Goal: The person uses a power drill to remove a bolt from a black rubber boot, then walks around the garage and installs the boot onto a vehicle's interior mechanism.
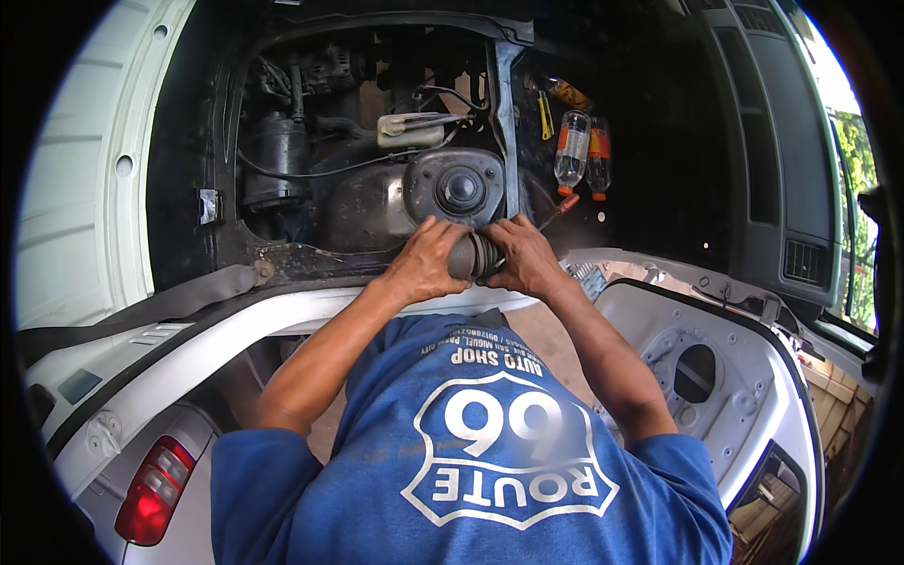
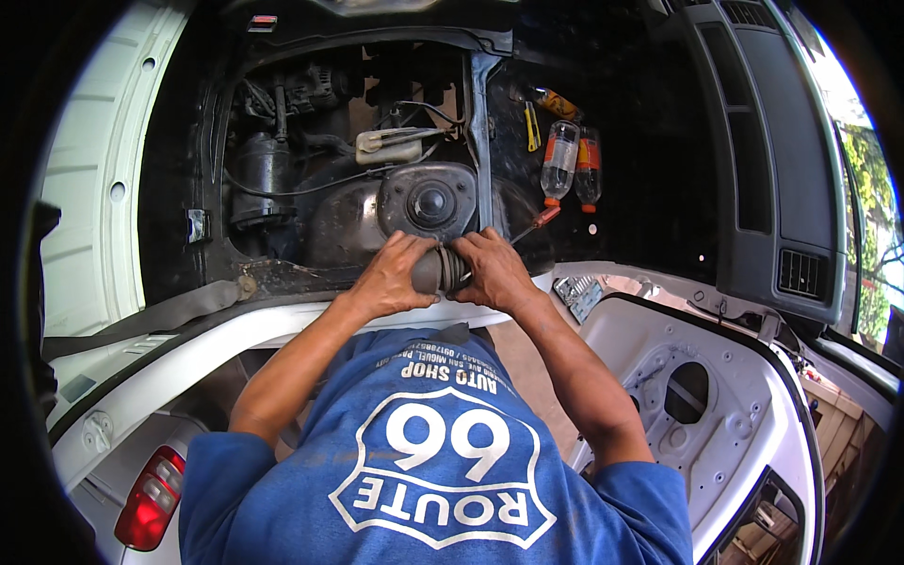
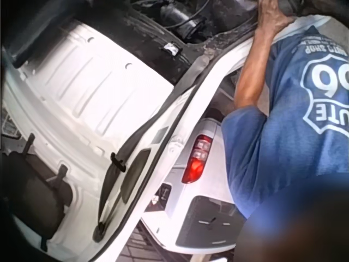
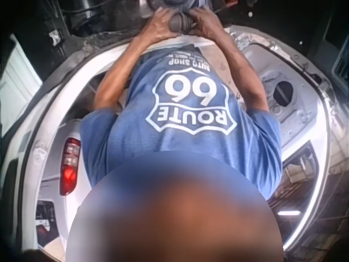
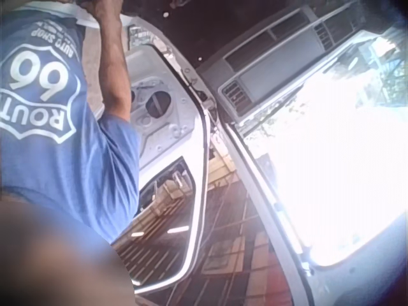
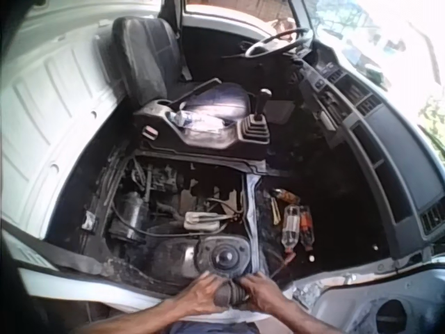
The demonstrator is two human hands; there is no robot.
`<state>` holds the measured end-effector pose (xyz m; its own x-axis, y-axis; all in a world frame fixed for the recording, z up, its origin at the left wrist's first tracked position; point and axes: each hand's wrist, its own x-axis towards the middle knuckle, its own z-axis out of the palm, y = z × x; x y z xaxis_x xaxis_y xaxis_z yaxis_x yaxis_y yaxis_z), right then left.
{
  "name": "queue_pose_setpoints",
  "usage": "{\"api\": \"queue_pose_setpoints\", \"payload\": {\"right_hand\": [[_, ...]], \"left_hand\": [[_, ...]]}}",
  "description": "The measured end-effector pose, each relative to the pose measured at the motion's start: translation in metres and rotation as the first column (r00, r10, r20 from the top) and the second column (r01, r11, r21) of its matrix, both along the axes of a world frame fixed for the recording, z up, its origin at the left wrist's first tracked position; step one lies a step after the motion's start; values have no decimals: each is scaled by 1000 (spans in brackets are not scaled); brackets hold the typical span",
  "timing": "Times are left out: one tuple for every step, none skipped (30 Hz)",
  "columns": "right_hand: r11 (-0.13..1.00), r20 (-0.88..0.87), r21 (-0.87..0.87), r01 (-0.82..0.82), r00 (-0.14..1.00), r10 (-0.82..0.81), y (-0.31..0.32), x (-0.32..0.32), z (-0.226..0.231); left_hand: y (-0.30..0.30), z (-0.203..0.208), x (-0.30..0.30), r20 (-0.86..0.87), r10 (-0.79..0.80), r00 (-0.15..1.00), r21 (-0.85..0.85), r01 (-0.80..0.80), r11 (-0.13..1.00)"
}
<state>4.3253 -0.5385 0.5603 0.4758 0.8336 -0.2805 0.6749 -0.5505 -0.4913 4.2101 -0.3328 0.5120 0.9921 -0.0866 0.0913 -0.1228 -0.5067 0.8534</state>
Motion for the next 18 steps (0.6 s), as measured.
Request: {"api": "queue_pose_setpoints", "payload": {"right_hand": [[1000,12,-29,-4,1000,4,1,1,0],[999,25,-38,-11,1000,12,2,1,1],[999,23,-51,-9,1000,10,3,1,2],[999,19,-46,-13,1000,14,2,-1,3],[999,14,-41,-20,1000,20,2,-2,4],[999,42,-34,-14,999,15,1,-5,5],[1000,68,-26,-9,998,11,1,-8,6],[1000,84,-8,-11,996,11,0,-11,6],[1000,96,-5,-5,995,5,0,-13,6],[1000,97,5,-4,995,3,-1,-15,7],[1000,98,15,-3,995,2,-2,-16,7],[1000,115,17,1,993,-3,-3,-19,7],[1000,132,21,6,991,-9,-4,-20,6],[1000,151,25,14,988,-18,-4,-21,6],[1000,154,20,16,988,-19,-5,-22,6],[1000,156,14,18,988,-20,-6,-23,5],[1000,158,10,20,987,-21,-7,-24,5],[1000,161,19,20,987,-23,-7,-24,4]], "left_hand": [[0,-1,0,-64,8,998,1,-8,1000],[-1,-3,1,-85,14,996,-41,-17,999],[-1,-5,3,-135,11,991,-78,-22,997],[-2,-6,4,-165,19,986,-122,-39,992],[-3,-7,4,-172,32,984,-121,-53,991],[-6,-8,2,-164,52,985,-126,-74,989],[-8,-7,-1,-174,73,982,-121,-95,988],[-10,-7,-3,-162,118,980,-158,-144,977],[-13,-5,-5,-169,161,972,-183,-191,964],[-14,-3,-6,-187,196,963,-206,-233,950],[-11,-1,-6,-205,154,967,-200,-195,960],[-6,1,-6,-234,105,967,-193,-151,969],[-1,4,-3,-302,48,952,-167,-102,981],[6,5,2,-304,-22,952,-124,-17,992],[14,6,8,-351,-95,932,-67,76,995],[20,6,15,-357,-156,921,-7,165,986],[26,5,19,-380,-211,901,-30,216,976],[33,4,22,-357,-259,898,-44,260,964]]}}
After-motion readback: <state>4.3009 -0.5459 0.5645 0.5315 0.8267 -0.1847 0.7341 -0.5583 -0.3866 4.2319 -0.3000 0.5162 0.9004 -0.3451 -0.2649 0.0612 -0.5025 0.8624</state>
